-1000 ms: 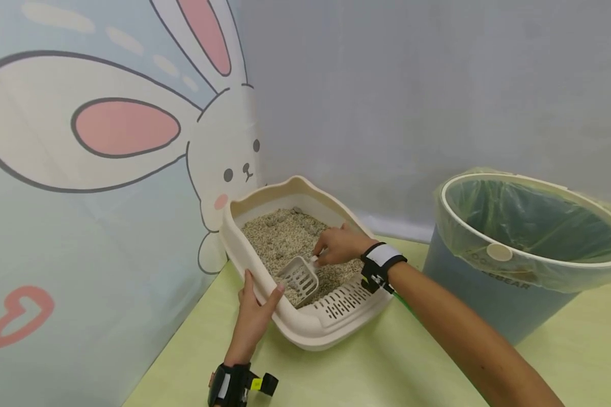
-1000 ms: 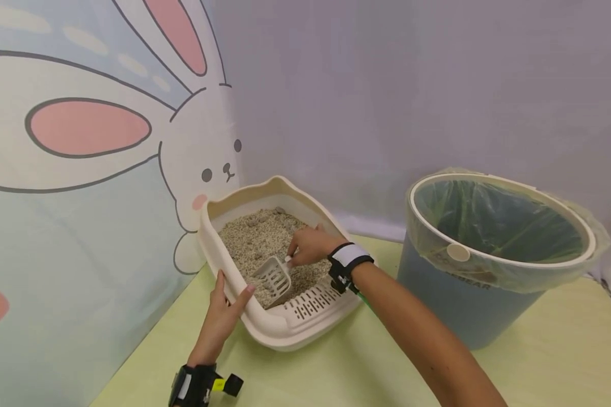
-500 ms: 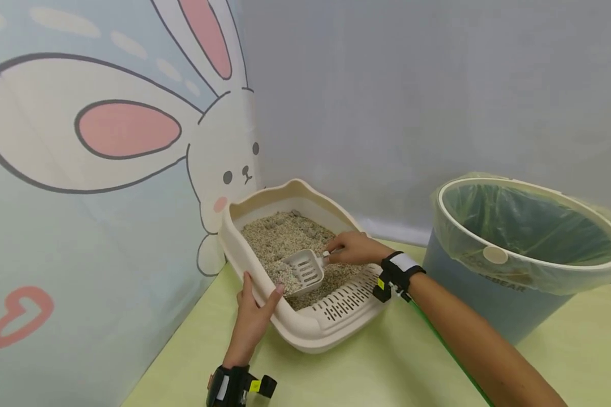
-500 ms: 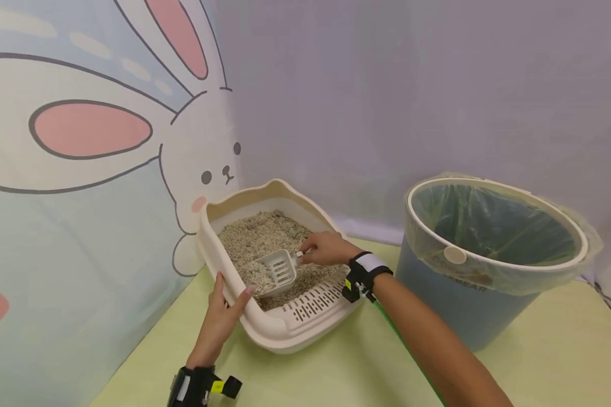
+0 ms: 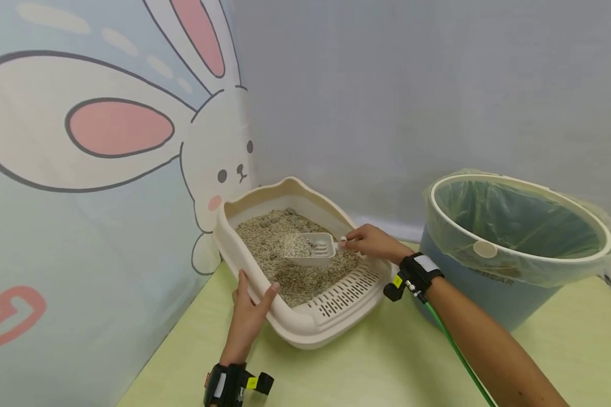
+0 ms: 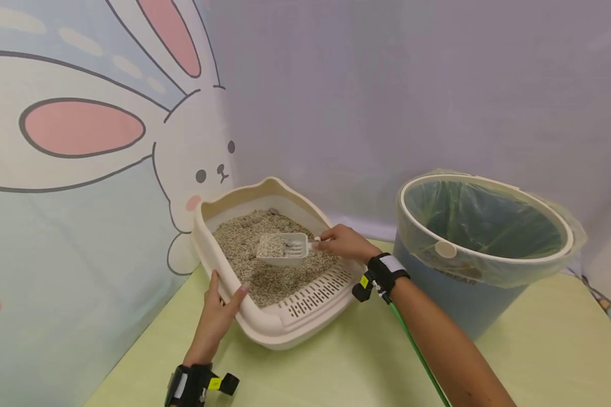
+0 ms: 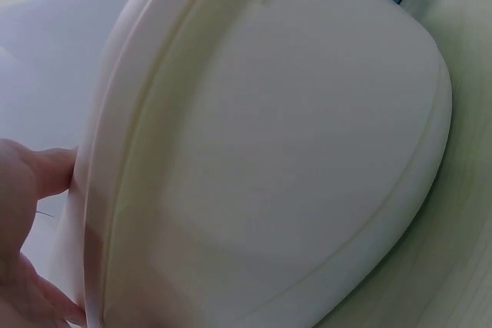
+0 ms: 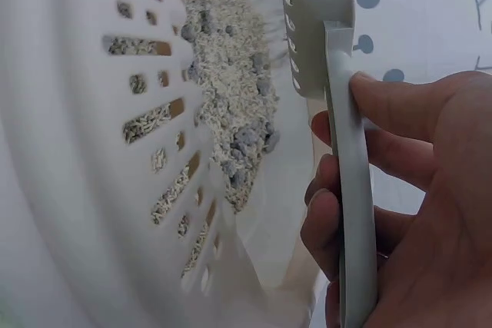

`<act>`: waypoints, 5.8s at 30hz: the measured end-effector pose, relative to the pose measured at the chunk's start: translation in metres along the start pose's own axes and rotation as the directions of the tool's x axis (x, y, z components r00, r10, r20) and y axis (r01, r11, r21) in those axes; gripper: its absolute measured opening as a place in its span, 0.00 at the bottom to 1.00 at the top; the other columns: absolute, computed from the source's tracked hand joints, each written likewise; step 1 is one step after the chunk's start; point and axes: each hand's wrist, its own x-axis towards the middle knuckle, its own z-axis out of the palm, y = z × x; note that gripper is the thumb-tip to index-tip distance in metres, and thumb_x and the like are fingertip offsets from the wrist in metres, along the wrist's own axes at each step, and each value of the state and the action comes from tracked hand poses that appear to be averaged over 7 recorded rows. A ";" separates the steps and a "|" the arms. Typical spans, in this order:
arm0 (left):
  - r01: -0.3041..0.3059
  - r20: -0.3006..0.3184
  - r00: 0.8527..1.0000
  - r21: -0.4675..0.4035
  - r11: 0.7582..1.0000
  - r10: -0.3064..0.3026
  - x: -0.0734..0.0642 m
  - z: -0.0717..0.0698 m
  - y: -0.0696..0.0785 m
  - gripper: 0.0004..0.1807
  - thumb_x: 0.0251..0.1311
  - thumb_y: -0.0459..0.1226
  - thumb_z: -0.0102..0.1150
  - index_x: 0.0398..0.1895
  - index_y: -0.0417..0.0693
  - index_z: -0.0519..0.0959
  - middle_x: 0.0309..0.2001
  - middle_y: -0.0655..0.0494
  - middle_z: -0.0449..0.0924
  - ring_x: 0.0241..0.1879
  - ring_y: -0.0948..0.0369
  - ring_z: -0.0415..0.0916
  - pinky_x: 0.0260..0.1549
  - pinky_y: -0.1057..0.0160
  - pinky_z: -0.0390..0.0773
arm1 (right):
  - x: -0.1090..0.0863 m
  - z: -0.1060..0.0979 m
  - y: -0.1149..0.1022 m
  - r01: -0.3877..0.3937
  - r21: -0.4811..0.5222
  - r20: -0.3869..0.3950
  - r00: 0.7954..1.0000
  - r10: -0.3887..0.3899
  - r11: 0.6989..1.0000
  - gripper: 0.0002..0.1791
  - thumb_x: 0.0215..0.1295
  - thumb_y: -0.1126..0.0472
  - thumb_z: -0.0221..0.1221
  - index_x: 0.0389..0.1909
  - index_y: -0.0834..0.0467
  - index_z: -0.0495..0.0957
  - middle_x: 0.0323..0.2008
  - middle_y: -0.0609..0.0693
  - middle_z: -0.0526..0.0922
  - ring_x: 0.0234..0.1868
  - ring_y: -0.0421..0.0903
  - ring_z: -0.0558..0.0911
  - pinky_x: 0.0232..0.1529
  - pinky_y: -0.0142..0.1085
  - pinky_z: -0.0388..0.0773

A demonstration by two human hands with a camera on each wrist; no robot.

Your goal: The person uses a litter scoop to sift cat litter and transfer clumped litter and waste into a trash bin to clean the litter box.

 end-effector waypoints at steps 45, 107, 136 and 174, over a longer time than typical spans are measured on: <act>0.004 -0.008 1.000 0.008 1.000 -0.004 0.000 0.001 -0.005 0.62 0.67 0.64 0.63 0.87 0.61 0.29 0.81 0.29 0.40 0.72 0.34 0.65 0.67 0.37 0.72 | 0.008 -0.008 -0.028 -0.013 -0.117 -0.211 0.977 -0.012 0.993 0.22 0.72 0.50 0.67 0.62 0.55 0.85 0.66 0.62 0.82 0.64 0.66 0.81 0.60 0.62 0.78; -0.010 0.013 1.000 0.009 1.000 0.010 -0.002 0.006 -0.003 0.62 0.68 0.65 0.61 0.87 0.58 0.28 0.81 0.30 0.38 0.74 0.33 0.61 0.69 0.35 0.68 | -0.048 -0.101 -0.109 -0.176 -0.005 -0.120 0.977 0.174 0.984 0.26 0.78 0.43 0.59 0.66 0.53 0.81 0.52 0.56 0.85 0.49 0.51 0.80 0.48 0.40 0.74; 0.078 0.022 0.996 0.099 0.992 -0.081 -0.003 -0.020 -0.003 0.67 0.67 0.69 0.57 0.83 0.54 0.18 0.81 0.24 0.30 0.77 0.29 0.51 0.76 0.31 0.57 | -0.248 -0.231 0.005 -0.517 -0.254 -0.430 0.817 0.384 0.817 0.50 0.74 0.30 0.55 0.75 0.71 0.65 0.63 0.80 0.75 0.51 0.68 0.82 0.42 0.55 0.80; 0.015 0.056 0.998 0.032 0.999 -0.016 -0.001 -0.002 0.000 0.63 0.70 0.65 0.58 0.85 0.57 0.22 0.82 0.27 0.31 0.77 0.30 0.53 0.72 0.32 0.64 | -0.242 -0.200 -0.037 -0.316 -0.700 -0.585 0.768 -0.261 0.640 0.21 0.66 0.53 0.71 0.50 0.66 0.87 0.28 0.64 0.85 0.21 0.51 0.74 0.23 0.44 0.67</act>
